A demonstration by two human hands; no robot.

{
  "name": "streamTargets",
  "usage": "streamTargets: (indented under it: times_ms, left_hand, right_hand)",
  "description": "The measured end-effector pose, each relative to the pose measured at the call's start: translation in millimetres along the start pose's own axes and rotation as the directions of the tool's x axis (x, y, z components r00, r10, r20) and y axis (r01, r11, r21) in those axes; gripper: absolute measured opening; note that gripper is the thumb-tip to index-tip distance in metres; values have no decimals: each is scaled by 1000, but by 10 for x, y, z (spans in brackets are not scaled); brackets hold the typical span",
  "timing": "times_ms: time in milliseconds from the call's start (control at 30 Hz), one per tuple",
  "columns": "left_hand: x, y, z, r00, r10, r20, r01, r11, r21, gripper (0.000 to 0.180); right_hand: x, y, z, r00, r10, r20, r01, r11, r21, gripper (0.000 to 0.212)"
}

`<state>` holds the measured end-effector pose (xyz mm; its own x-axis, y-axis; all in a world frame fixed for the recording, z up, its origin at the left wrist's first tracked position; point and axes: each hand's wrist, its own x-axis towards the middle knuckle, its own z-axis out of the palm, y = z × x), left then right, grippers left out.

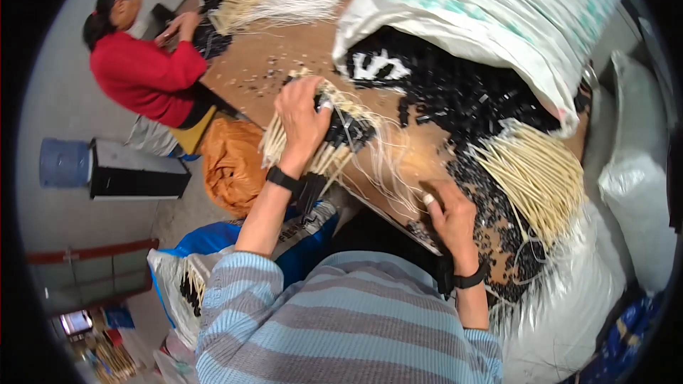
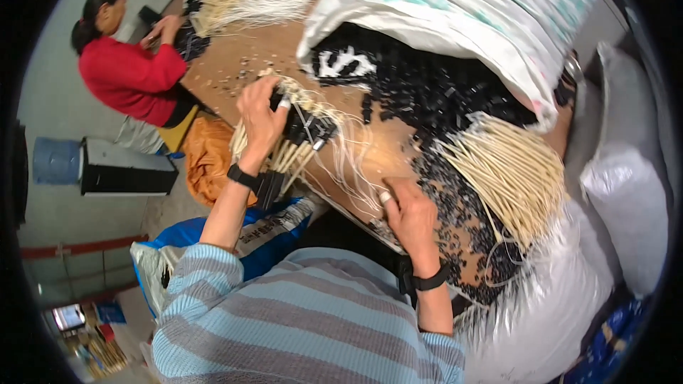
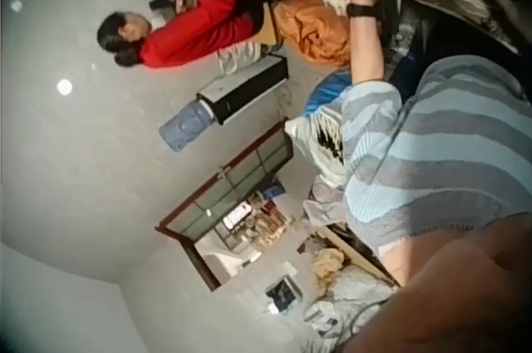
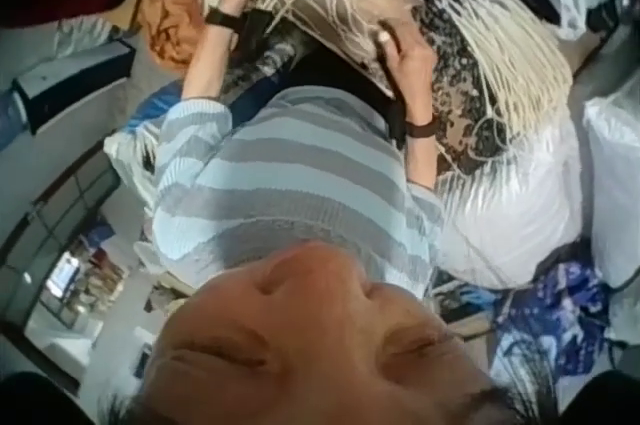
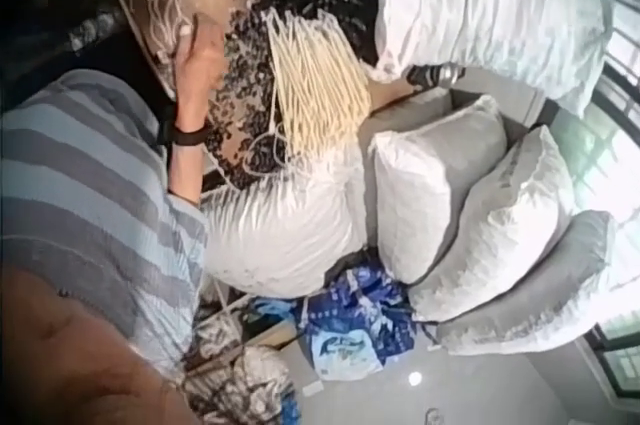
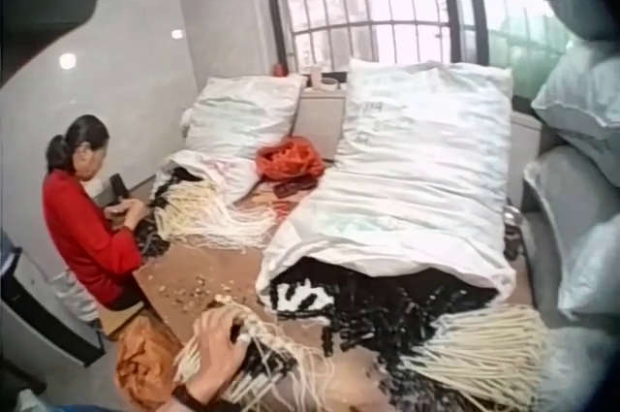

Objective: Assembling components by attaching white plastic tips to black wire bundles.

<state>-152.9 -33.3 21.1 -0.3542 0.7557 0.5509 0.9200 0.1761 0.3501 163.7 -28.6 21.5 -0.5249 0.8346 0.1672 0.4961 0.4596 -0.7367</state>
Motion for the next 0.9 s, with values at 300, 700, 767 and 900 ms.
streamTargets:
  times_ms: [300,700,767,900]
  left_hand:
    - [-49,750,834,898,212,385,-103,953,-284,29]
    - [-352,1070,652,835,123,537,96,927,-362,19]
    - [-427,1067,628,827,193,529,77,891,-446,25]
    - [-473,1057,577,768,258,586,173,798,-577,38]
  right_hand:
    - [-428,772,-807,848,253,-465,-511,623,-593,13]
    - [-542,917,-891,917,122,-380,-341,733,-588,16]
    - [-473,795,-892,943,9,-332,-203,807,-555,14]
    - [-382,543,-733,969,-97,-228,7,930,-367,17]
